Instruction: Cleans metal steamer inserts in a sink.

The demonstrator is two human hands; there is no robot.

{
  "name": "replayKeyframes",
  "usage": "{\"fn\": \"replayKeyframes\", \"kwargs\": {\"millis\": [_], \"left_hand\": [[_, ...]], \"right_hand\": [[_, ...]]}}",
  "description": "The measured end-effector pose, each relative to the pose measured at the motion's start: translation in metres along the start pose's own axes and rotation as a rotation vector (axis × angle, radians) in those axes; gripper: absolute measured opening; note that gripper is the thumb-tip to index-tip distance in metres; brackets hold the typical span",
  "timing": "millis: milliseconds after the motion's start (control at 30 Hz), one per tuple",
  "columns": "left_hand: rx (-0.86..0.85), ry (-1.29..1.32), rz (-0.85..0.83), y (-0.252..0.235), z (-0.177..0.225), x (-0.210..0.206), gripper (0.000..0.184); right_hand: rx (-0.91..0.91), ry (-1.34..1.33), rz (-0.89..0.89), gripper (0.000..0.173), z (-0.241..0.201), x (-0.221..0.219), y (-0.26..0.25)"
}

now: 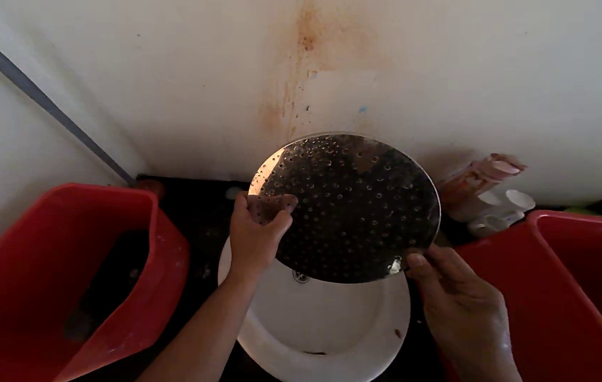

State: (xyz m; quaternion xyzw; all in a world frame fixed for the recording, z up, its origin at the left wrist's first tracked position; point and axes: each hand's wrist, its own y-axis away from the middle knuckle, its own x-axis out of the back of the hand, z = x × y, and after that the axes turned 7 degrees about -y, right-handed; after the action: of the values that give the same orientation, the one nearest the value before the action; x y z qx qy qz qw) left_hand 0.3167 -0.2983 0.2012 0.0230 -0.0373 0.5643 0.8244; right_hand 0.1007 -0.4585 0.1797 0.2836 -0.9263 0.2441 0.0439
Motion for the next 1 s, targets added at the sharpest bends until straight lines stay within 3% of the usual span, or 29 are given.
{"fn": "replayKeyframes", "kwargs": {"millis": [167,400,800,1000], "left_hand": [[-0.031,0.021,-0.054,0.001,0.001,0.003,0.046],[-0.225,0.095,-0.254,0.003,0.004,0.012,0.044],[-0.101,0.053,-0.095,0.008,0.01,0.008,0.042],[-0.026,-0.092,-0.029,0.007,0.009,0.008,0.048]], "right_hand": [[-0.013,-0.015,0.011,0.02,0.005,0.001,-0.001],[-0.107,-0.073,0.013,0.023,0.011,0.011,-0.004],[-0.075,-0.069,-0.001,0.019,0.006,0.003,-0.001],[-0.029,-0.023,0.01,0.019,0.001,-0.003,0.004]]}}
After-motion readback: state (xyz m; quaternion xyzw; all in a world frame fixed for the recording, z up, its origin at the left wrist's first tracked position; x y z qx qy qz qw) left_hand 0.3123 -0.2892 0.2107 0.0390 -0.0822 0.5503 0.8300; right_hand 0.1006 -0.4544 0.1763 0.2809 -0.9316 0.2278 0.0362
